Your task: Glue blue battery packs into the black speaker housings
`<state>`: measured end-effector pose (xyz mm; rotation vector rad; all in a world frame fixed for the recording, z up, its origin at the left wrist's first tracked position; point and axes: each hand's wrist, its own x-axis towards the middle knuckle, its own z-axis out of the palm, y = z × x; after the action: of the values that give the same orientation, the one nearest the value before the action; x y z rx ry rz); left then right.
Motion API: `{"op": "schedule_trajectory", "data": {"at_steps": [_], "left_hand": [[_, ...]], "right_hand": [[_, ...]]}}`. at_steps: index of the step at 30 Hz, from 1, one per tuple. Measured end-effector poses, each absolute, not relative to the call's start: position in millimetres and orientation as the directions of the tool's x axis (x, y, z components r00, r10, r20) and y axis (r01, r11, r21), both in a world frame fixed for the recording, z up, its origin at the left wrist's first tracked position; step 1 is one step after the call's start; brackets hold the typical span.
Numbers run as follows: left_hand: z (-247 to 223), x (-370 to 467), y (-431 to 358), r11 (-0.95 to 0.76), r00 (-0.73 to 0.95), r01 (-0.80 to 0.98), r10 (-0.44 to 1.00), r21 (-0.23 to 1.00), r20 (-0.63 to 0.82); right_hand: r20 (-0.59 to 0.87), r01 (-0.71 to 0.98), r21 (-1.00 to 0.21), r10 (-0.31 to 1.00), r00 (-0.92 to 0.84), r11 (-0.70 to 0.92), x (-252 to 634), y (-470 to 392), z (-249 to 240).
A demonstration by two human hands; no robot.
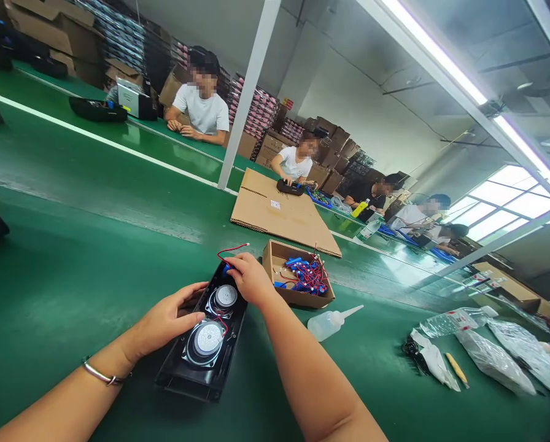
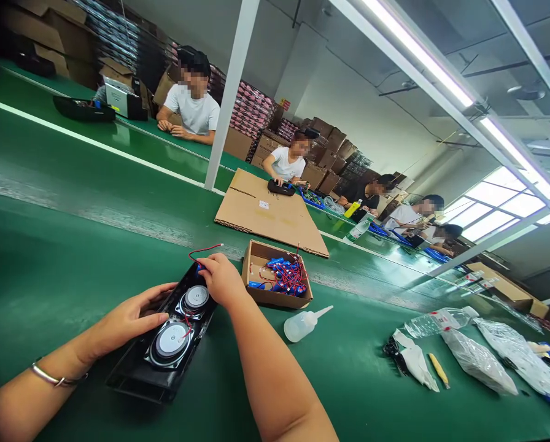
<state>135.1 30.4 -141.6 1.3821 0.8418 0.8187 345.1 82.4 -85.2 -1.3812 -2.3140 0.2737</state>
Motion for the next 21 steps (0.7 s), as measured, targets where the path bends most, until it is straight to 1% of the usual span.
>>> {"op": "schedule_trajectory", "data": {"at_steps": [9,18,19,21], "left_hand": [[-148,136,32,0.017,0.467,-0.015,0.884,1.0,-0.008],[-141,136,30,0.05,0.443,0.024,0.895,0.998,-0.055],[-140,136,30,0.045,0.438,0.028,0.897,0.999,-0.053],[-140,135,30,0.033,0.428,0.045,0.902,0.998,-0.049]], "right_hand": [[0.218,0.847,-0.316,0.902,-0.374,0.428,341,82,-83],[0.176,0.892,-0.261,0.927,-0.332,0.369,339,81,-81],[0.187,0.888,-0.26,0.922,-0.339,0.379,341,77,-78],[0.269,0.88,-0.263,0.906,-0.327,0.396,349,61,-67]]}}
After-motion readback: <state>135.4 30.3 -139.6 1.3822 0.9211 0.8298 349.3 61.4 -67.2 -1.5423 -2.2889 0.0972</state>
